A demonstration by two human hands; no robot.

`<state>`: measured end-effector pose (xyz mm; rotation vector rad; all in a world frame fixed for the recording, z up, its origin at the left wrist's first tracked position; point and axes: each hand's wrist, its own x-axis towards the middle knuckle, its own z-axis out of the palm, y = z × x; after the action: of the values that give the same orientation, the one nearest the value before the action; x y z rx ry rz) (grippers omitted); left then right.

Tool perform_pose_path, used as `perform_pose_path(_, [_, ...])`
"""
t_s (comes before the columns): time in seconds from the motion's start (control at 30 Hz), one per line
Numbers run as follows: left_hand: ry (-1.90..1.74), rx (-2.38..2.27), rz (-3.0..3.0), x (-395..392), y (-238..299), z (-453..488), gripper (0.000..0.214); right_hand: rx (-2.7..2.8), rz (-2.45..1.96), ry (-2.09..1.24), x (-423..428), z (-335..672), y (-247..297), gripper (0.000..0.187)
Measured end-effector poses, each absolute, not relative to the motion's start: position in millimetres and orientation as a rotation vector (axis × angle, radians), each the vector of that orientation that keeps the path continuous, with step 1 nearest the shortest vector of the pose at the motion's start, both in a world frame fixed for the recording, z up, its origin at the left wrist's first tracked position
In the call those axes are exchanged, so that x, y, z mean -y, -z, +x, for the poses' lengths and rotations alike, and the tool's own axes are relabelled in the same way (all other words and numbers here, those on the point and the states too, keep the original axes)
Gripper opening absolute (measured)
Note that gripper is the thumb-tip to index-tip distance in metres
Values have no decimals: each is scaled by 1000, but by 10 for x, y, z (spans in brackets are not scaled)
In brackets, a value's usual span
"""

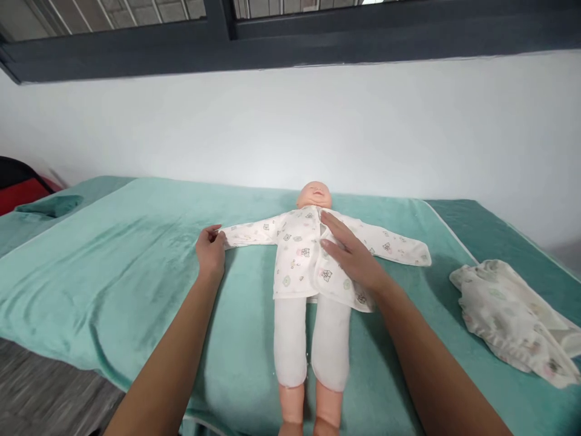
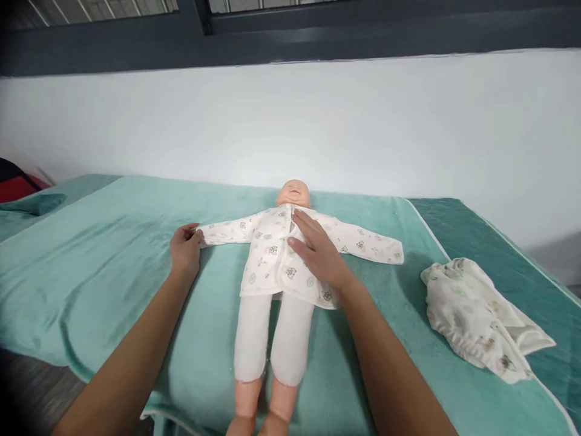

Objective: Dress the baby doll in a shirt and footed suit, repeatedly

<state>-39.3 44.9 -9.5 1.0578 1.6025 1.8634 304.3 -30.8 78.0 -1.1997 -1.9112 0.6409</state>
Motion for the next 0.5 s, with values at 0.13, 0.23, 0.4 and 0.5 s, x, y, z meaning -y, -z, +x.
perform_pose_path(0.13, [-1890,-1667,1035,-456,132,-415,23,1939,-1172,-586,477,3033,-720,64])
perform_pose_path(0.23, [-1891,-1653,1020,-454,127,-408,22,1786,-1196,-520,571,2955,-659,58])
perform_pose_path(0.4, [-1883,-1645,1017,-439,90,-386,22,1546,-1189,-224,666,2880,-601,29])
perform_pose_path(0.5, [-1881,-1632,1012,-433,70,-373,21,1610,-1139,-132,723,2883,-602,23])
